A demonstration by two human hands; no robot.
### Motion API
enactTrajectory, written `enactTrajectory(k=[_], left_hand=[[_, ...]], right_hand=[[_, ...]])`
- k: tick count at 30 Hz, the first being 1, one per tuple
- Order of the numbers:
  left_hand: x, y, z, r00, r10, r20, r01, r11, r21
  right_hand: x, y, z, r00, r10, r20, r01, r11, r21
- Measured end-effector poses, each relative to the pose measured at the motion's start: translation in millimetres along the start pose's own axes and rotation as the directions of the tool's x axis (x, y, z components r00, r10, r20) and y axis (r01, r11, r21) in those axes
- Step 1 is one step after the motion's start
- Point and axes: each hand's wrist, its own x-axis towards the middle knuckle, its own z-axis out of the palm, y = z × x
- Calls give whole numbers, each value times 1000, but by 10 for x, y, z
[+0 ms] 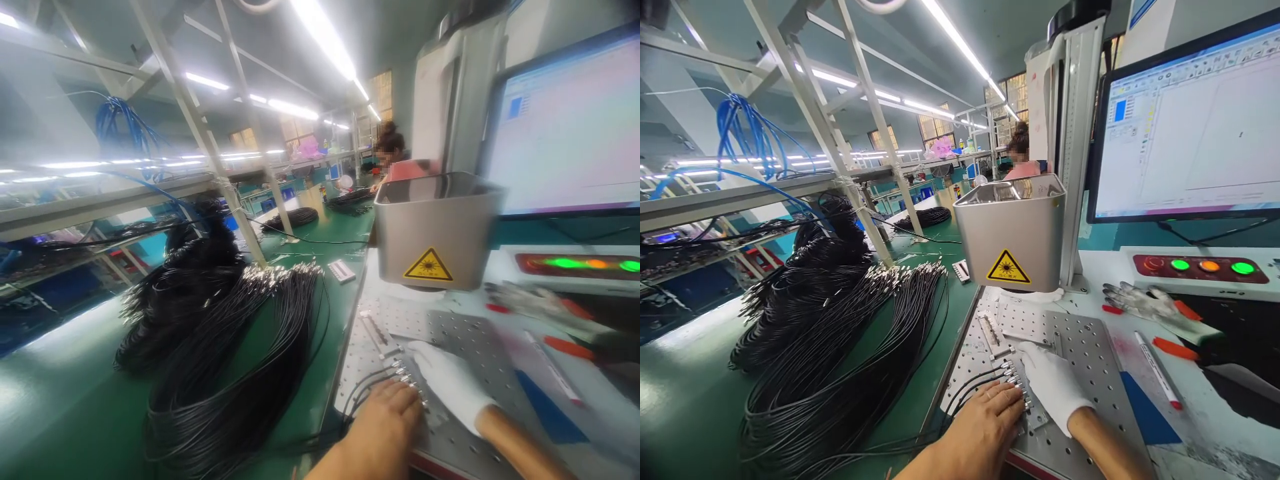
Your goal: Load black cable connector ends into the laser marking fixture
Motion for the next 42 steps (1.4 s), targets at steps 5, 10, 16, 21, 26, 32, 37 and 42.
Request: enactTrajectory(k=[5, 10, 16, 21, 26, 32, 37, 42], left_hand=[[20, -5, 69, 1000, 22, 18, -23, 999, 39], [40, 1, 73, 999, 30, 35, -31, 999, 10], [58, 6, 37, 999, 24, -49, -31, 988, -148], [53, 58, -106, 961, -166, -221, 121, 971, -204], [11, 52, 47, 961, -211, -178, 248, 942, 226], [-30, 81, 313, 983, -95, -157, 148, 918, 369], [-6, 73, 248, 994, 35, -102, 6, 927, 376], [21, 140, 41, 995, 87, -44, -63, 919, 389]], right_hand=[[13, -70, -62, 992, 79, 101, -78, 997, -17], [2, -151, -64, 987, 105, 120, -93, 990, -104], [-42, -348, -10, 987, 131, 91, -98, 949, -300], [-25, -445, 29, 989, 124, 76, -83, 910, -407], [21, -460, 54, 990, 122, 66, -81, 894, -441], [35, -443, 58, 992, 104, 76, -61, 901, -430], [55, -415, 61, 992, 88, 87, -44, 907, -419], [96, -366, 135, 989, 98, 107, -48, 916, -399]])
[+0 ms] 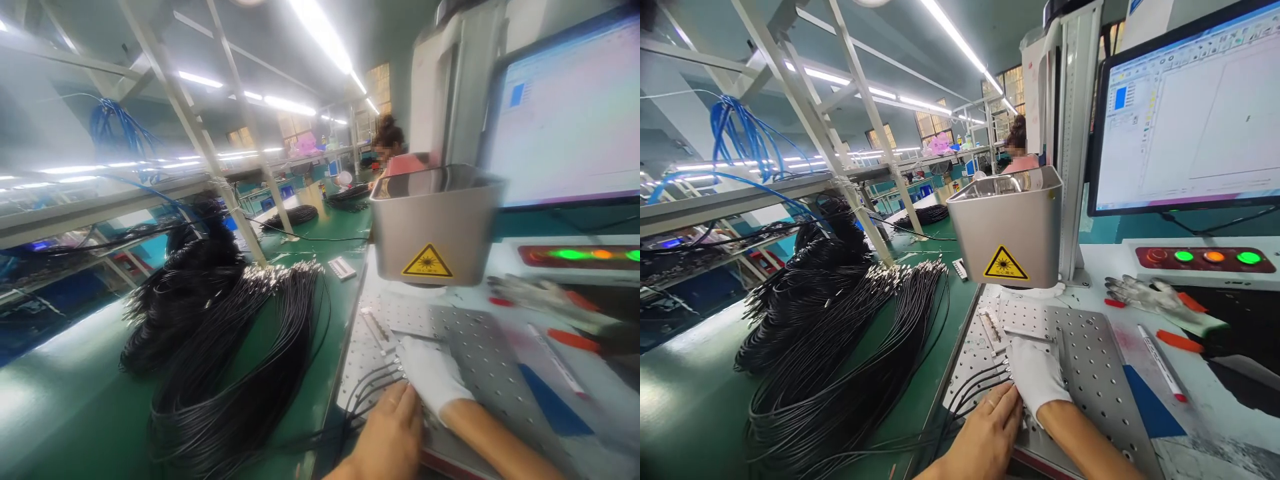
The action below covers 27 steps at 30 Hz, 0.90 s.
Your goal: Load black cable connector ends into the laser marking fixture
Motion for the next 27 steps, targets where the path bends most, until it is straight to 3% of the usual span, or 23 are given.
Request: enactTrajectory(k=[5, 8, 12, 15, 18, 27], left_hand=[[-36, -26, 2, 991, -67, 118, 97, 959, -266], [-61, -76, 53, 978, -174, 115, 207, 883, -421], [-38, -121, 9, 940, -306, 150, 341, 856, -388], [-6, -137, -70, 948, -216, 232, 290, 885, -363], [7, -151, -129, 964, -128, 232, 205, 917, -343], [1, -131, -122, 968, -147, 202, 209, 918, -337]], right_hand=[[-7, 0, 20, 1000, 2, -9, -1, 999, 42], [-27, 31, -21, 1000, -8, -29, 10, 998, 66], [-30, 140, -70, 998, -57, -35, 61, 990, 127], [-11, 219, -52, 996, -83, -28, 87, 983, 161], [11, 253, -5, 994, -100, -34, 105, 977, 183], [19, 247, 52, 994, -105, -27, 108, 976, 187]])
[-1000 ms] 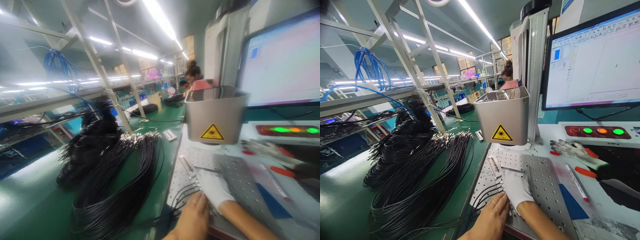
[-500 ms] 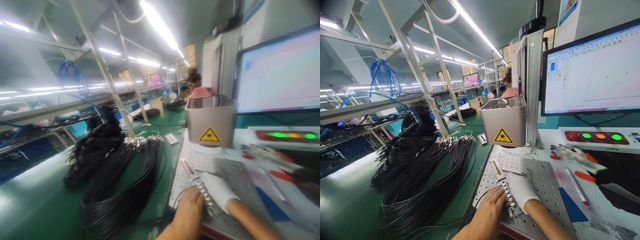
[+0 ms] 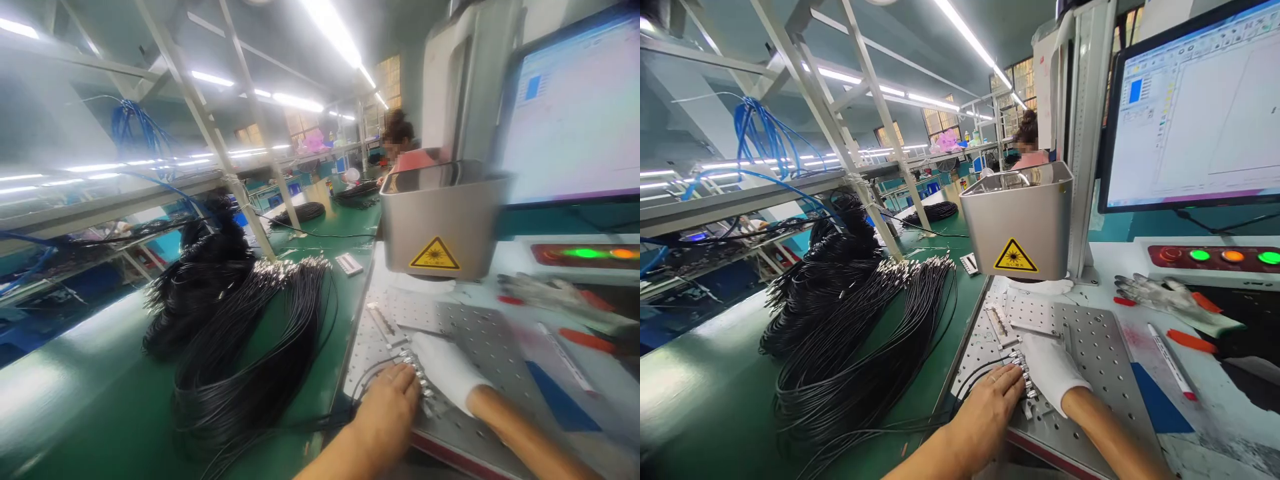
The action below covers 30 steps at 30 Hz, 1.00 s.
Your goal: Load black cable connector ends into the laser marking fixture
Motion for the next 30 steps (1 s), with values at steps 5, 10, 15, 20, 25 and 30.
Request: enactTrajectory(k=[5, 10, 15, 20, 25, 30], left_hand=[[51, -64, 59, 999, -12, 33, 15, 996, -84], [122, -199, 26, 998, -13, 65, 20, 994, -104], [154, -255, -30, 1000, -1, -27, -1, 997, -76], [177, -249, 4, 999, 40, -30, -42, 997, -63], [165, -221, 43, 999, 0, -42, -2, 999, -53], [154, -215, -6, 1000, -3, 5, 3, 1000, -25]], right_hand=[[-26, -36, -13, 1000, 12, 29, -11, 999, -34], [-66, -85, -79, 1000, -1, -4, 1, 999, -50], [-69, -54, 4, 1000, -20, -11, 19, 999, -39], [-23, 56, 144, 999, -18, -27, 18, 1000, -12], [41, 131, 202, 999, -40, -30, 40, 999, 2], [40, 95, 116, 996, -86, -37, 87, 996, 15]])
